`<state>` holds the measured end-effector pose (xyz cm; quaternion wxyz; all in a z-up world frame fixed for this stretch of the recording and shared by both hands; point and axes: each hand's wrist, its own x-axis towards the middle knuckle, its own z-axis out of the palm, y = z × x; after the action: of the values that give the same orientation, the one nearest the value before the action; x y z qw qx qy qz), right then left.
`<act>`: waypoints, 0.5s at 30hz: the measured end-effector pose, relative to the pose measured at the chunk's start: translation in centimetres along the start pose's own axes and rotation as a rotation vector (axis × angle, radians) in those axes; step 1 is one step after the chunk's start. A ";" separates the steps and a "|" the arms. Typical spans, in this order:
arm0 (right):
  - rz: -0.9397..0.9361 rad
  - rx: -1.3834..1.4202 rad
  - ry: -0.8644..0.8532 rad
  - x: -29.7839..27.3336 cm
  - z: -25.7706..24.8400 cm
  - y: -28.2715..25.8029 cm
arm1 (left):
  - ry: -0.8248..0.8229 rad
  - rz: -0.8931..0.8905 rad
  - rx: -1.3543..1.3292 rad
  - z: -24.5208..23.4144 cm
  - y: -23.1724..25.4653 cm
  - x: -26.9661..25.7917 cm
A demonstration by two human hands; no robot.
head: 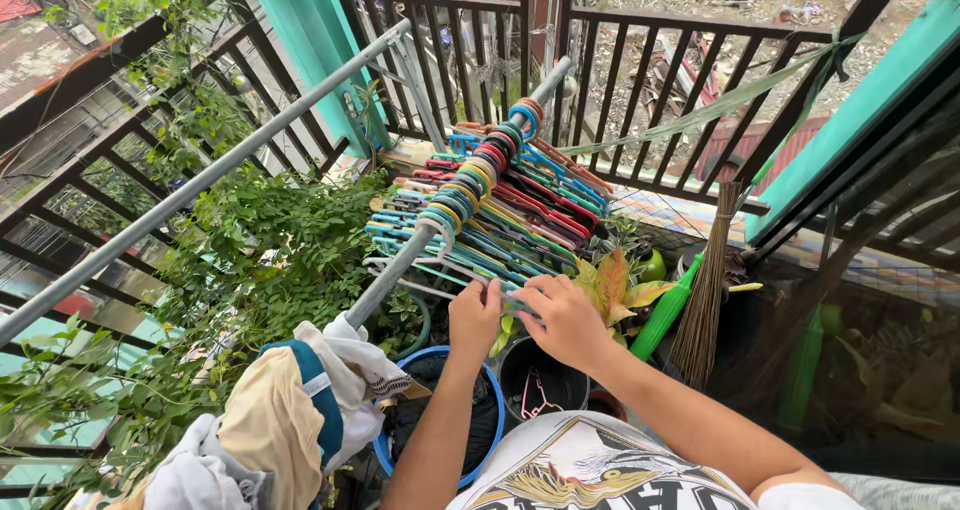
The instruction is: The person organizes and hangs laundry on a rack on a balcony, using clothes hangers to secure various garments onto the horizontal bar of the rack.
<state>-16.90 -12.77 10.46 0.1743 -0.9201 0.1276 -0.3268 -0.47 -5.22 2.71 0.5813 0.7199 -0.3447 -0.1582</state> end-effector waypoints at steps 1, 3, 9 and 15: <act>-0.033 -0.009 0.030 0.0 0.1 -0.2 | 0.031 0.012 0.139 -0.5 0.9 -0.7; -0.049 0.031 0.037 0.2 0.3 -0.3 | 0.053 0.058 0.155 -1.0 2.4 -1.2; 0.099 0.348 -0.098 1.2 0.2 -1.3 | 0.001 0.126 0.156 -2.1 5.9 -2.5; 0.164 0.236 -0.243 0.8 -4.7 -0.7 | 0.369 0.635 0.449 -6.9 11.0 -4.8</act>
<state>-19.26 -13.54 14.54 0.3213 -0.9125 0.1408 -0.2105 -2.92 2.11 14.15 0.4818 0.7031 -0.4652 0.2390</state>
